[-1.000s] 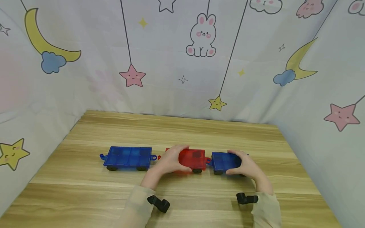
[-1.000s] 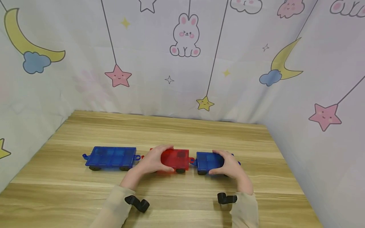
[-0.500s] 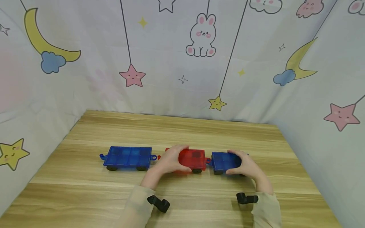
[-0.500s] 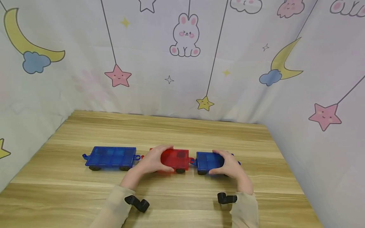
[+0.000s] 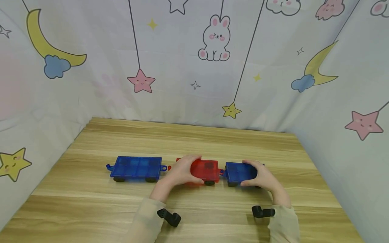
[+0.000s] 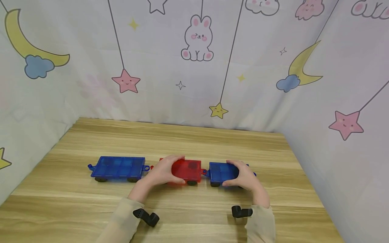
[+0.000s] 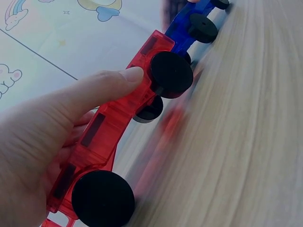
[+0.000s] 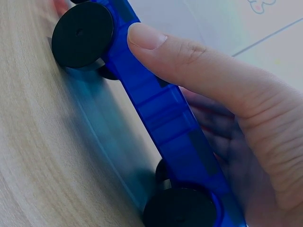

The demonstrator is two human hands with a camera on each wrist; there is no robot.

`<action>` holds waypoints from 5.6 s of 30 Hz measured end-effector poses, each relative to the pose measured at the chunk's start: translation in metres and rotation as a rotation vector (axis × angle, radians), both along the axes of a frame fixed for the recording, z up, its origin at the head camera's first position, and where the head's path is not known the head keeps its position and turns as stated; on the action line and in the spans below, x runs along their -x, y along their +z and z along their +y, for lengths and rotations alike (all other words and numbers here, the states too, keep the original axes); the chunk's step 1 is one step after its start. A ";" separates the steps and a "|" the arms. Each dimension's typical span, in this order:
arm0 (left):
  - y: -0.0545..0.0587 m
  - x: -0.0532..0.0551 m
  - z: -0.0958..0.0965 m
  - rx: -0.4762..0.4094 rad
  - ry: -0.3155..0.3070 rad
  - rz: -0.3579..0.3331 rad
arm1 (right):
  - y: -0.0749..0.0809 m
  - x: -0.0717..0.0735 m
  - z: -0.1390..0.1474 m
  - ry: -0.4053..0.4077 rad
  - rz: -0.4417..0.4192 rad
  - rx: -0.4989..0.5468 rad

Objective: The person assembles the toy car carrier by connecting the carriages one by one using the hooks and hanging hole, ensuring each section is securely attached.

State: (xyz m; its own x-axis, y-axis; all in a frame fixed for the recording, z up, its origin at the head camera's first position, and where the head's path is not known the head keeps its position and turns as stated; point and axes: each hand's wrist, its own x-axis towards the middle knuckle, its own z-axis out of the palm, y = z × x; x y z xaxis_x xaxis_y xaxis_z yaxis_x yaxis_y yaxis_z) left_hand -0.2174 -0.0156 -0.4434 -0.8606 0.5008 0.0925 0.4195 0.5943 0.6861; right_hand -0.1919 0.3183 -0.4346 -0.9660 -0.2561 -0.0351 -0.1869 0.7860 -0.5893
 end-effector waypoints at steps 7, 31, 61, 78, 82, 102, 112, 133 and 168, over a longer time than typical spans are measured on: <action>-0.001 0.000 0.000 0.006 0.000 0.003 | 0.000 0.000 -0.001 -0.004 -0.005 0.010; -0.001 0.001 0.002 0.044 -0.002 0.022 | 0.000 0.000 -0.001 0.005 -0.008 0.006; 0.013 0.002 -0.047 0.007 0.058 0.216 | 0.012 -0.002 -0.022 -0.032 0.184 0.013; 0.001 0.009 -0.109 0.107 0.080 0.231 | 0.018 0.013 -0.117 0.015 0.292 0.000; 0.003 0.009 -0.120 0.124 0.083 0.143 | 0.017 0.014 -0.137 0.042 0.250 0.003; 0.002 0.007 -0.152 0.150 0.102 0.044 | 0.008 0.014 -0.186 0.161 0.115 -0.069; 0.002 0.007 -0.158 0.143 0.090 0.017 | 0.000 0.015 -0.184 0.190 0.082 -0.048; -0.001 0.008 -0.158 0.124 0.095 -0.001 | -0.005 0.016 -0.183 0.160 0.058 0.027; -0.001 0.006 -0.157 0.047 0.106 -0.015 | -0.005 0.015 -0.182 0.175 0.066 0.019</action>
State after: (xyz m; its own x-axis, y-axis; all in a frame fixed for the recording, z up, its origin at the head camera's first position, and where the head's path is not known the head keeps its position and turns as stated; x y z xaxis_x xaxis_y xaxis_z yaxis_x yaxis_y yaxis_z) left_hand -0.2231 -0.1722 -0.4441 -0.9102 0.4102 0.0579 0.3425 0.6667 0.6620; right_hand -0.2072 0.1360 -0.4392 -0.9065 -0.4208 0.0333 -0.3589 0.7268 -0.5857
